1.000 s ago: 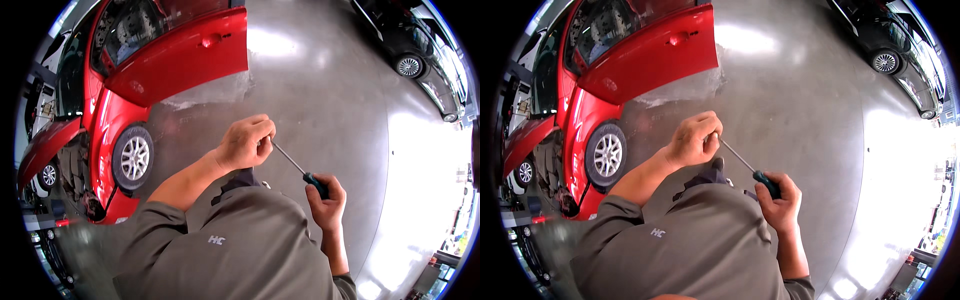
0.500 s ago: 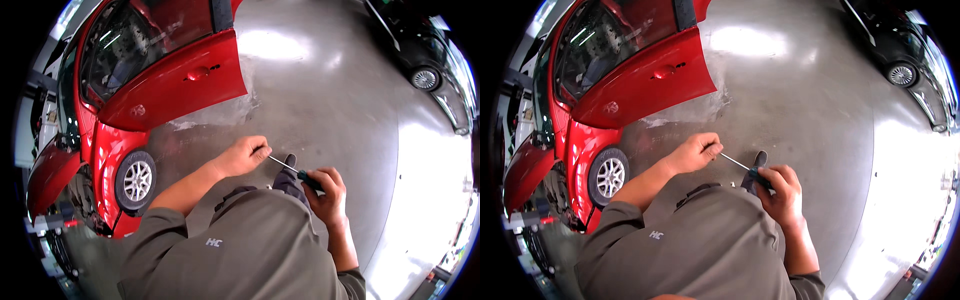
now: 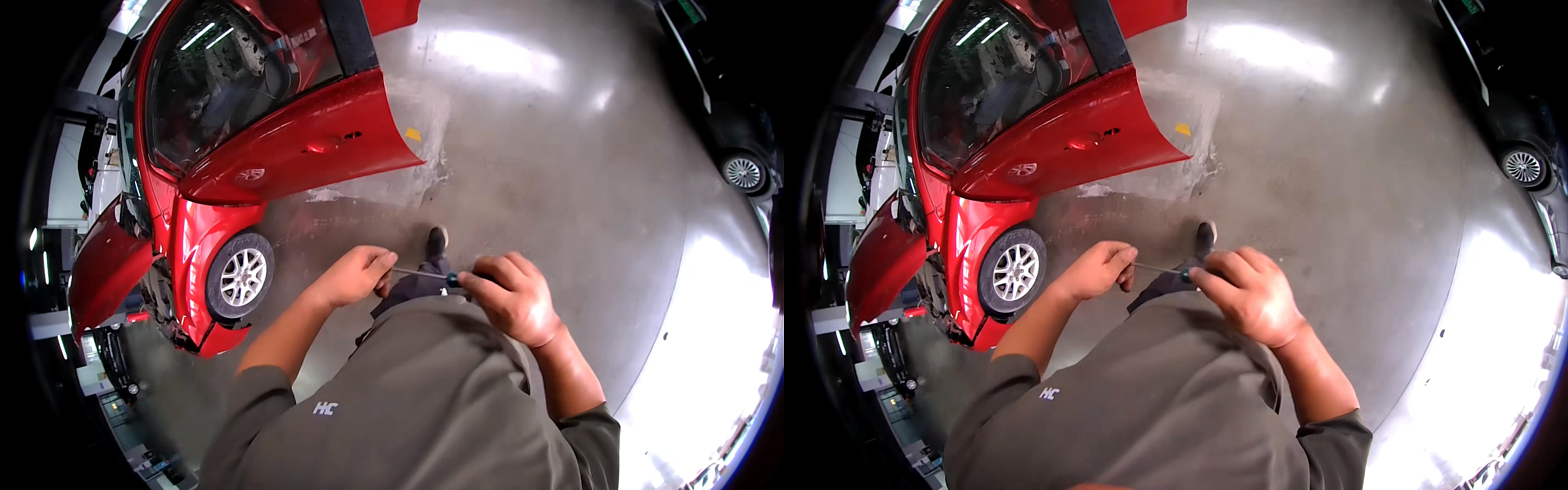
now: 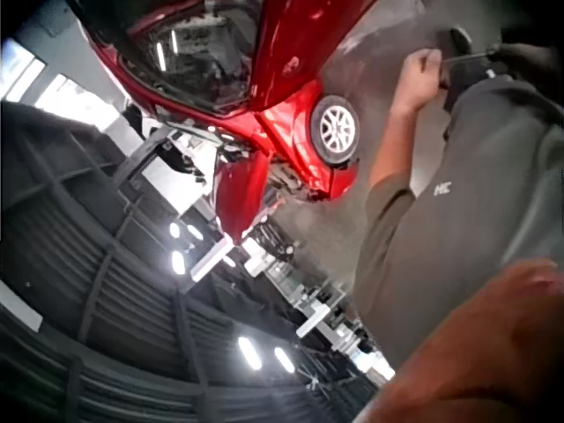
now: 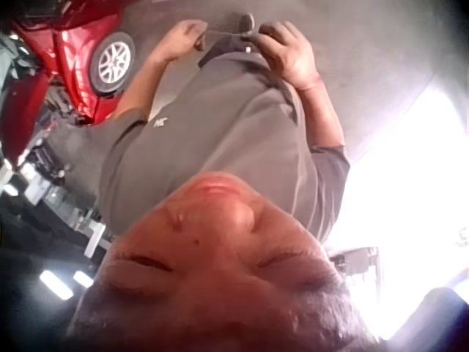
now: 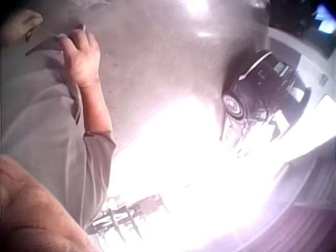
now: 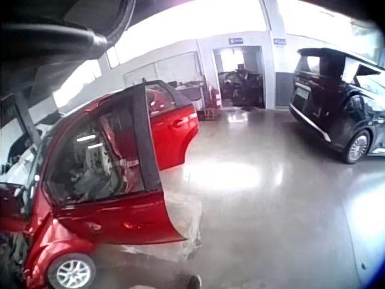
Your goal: The person installs rubber seals, a door handle, and a handle cap onto a car door by hand. The person retrieves a screwdriver and inserts it into the car door edge to tighten the assembly.
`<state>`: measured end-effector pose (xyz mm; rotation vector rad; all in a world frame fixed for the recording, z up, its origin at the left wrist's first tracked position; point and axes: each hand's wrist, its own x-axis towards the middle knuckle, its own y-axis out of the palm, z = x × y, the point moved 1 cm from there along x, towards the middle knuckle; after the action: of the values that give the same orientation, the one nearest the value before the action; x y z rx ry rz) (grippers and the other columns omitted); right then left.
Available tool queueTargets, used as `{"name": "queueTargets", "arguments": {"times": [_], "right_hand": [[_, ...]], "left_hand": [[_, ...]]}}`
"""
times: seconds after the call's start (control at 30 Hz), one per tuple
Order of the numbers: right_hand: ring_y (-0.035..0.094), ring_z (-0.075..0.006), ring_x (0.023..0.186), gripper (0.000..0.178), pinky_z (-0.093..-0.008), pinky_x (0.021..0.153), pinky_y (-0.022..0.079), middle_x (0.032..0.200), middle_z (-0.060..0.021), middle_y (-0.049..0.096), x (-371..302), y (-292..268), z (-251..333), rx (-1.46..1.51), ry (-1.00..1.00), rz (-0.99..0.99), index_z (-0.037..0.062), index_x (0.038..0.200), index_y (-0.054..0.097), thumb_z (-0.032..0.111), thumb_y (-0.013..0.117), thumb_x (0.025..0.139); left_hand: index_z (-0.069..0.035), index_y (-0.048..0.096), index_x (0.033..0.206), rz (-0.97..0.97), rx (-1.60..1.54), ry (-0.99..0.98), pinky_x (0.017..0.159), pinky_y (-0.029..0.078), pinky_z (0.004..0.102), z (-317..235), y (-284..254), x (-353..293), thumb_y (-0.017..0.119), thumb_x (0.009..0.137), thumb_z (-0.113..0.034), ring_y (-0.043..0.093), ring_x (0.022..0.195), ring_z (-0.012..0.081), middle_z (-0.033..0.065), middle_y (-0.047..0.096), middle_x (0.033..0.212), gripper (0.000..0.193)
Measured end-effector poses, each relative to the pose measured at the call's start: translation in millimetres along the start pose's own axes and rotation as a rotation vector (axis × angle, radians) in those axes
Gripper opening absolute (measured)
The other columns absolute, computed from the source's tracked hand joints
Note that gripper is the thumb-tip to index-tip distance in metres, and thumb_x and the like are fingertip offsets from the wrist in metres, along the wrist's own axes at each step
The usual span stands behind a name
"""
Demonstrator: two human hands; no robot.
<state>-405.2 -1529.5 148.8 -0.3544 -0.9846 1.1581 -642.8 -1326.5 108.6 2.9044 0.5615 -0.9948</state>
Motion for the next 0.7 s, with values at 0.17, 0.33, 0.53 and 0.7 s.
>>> {"name": "queueTargets", "arguments": {"times": [0.17,0.33,0.53,0.7], "right_hand": [[0.061,-0.0222,0.078,0.030,-0.0363,0.068,0.051,0.101,-0.0037,0.067,25,5,-49,-0.120,0.026,-0.099,0.0125,0.103,0.076,0.007,0.077,0.073],[0.062,-0.0242,0.076,0.033,-0.0364,0.064,0.051,0.098,-0.0059,0.067,34,21,-96,-0.116,0.273,-0.072,0.0122,0.102,0.076,0.000,0.078,0.071],[0.068,-0.0232,0.082,0.031,-0.0321,0.066,0.057,0.099,-0.0121,0.066,4,48,-171,0.170,0.879,-0.173,0.0026,0.101,0.074,-0.009,0.083,0.074],[0.069,-0.0255,0.081,0.030,-0.0337,0.067,0.056,0.098,-0.0113,0.067,3,113,-253,0.460,0.931,0.040,0.0040,0.101,0.075,-0.004,0.085,0.074]], "left_hand": [[-0.007,0.049,0.075,0.146,-0.207,-0.159,0.065,0.050,0.0345,-30,-26,82,0.050,0.112,-0.035,0.060,0.065,0.0174,0.0006,0.049,0.066,0.047],[-0.010,0.047,0.071,0.206,-0.472,-0.373,0.063,0.049,0.0336,-19,-40,175,0.051,0.109,-0.032,0.059,0.062,0.0180,0.0014,0.047,0.064,0.044],[-0.007,0.053,0.077,0.144,-0.404,-0.397,0.068,0.050,0.0326,16,-47,258,0.052,0.108,-0.027,0.063,0.069,0.0167,0.0031,0.055,0.071,0.037],[-0.004,0.063,0.109,0.135,-0.382,-0.384,0.083,0.053,0.0307,62,-39,300,0.052,0.110,-0.017,0.062,0.085,0.0122,0.0038,0.064,0.091,0.017]]}}
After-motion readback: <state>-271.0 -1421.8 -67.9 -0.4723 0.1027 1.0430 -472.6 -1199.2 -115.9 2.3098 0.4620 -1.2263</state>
